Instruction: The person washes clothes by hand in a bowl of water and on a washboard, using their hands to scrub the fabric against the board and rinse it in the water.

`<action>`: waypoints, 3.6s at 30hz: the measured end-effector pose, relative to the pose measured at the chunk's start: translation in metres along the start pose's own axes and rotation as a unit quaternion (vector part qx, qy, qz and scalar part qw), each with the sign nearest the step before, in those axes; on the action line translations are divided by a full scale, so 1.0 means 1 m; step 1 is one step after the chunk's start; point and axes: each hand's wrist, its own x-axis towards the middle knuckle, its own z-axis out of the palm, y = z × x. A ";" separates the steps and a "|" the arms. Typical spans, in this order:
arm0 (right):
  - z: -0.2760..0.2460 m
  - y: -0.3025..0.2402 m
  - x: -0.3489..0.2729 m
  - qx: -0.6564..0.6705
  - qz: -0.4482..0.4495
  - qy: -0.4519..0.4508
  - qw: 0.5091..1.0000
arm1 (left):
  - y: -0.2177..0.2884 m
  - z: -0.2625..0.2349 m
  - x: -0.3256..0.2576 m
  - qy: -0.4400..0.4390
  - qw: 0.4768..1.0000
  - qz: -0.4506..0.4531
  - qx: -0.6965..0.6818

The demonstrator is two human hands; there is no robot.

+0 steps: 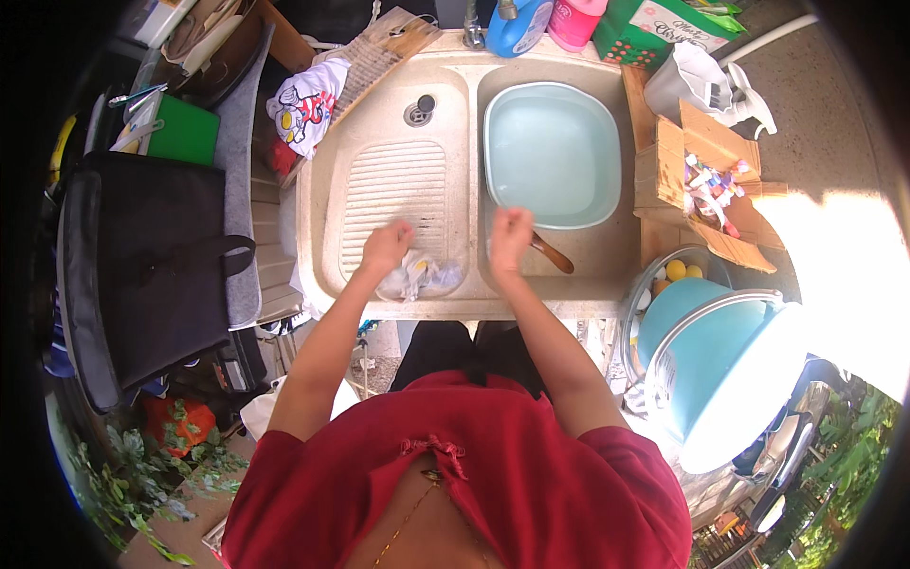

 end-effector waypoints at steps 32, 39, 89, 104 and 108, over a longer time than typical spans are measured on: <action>-0.130 -0.047 -0.034 0.423 0.385 -0.039 0.819 | 0.189 0.025 0.003 0.016 0.944 0.022 -0.328; -0.116 -0.100 -0.093 0.351 0.301 -0.088 0.882 | 0.149 -0.030 -0.066 0.026 0.866 0.061 -0.495; 0.068 -0.257 -0.141 -0.109 -0.061 -0.195 0.973 | -0.029 -0.031 -0.023 -0.377 0.474 -0.049 -0.794; 0.063 -0.236 -0.119 -0.148 -0.133 -0.259 0.945 | -0.035 -0.024 -0.003 -0.375 0.501 -0.126 -0.770; -0.001 -0.227 -0.112 0.044 -0.037 -0.193 0.980 | 0.007 -0.051 0.006 -0.366 0.606 -0.062 -0.703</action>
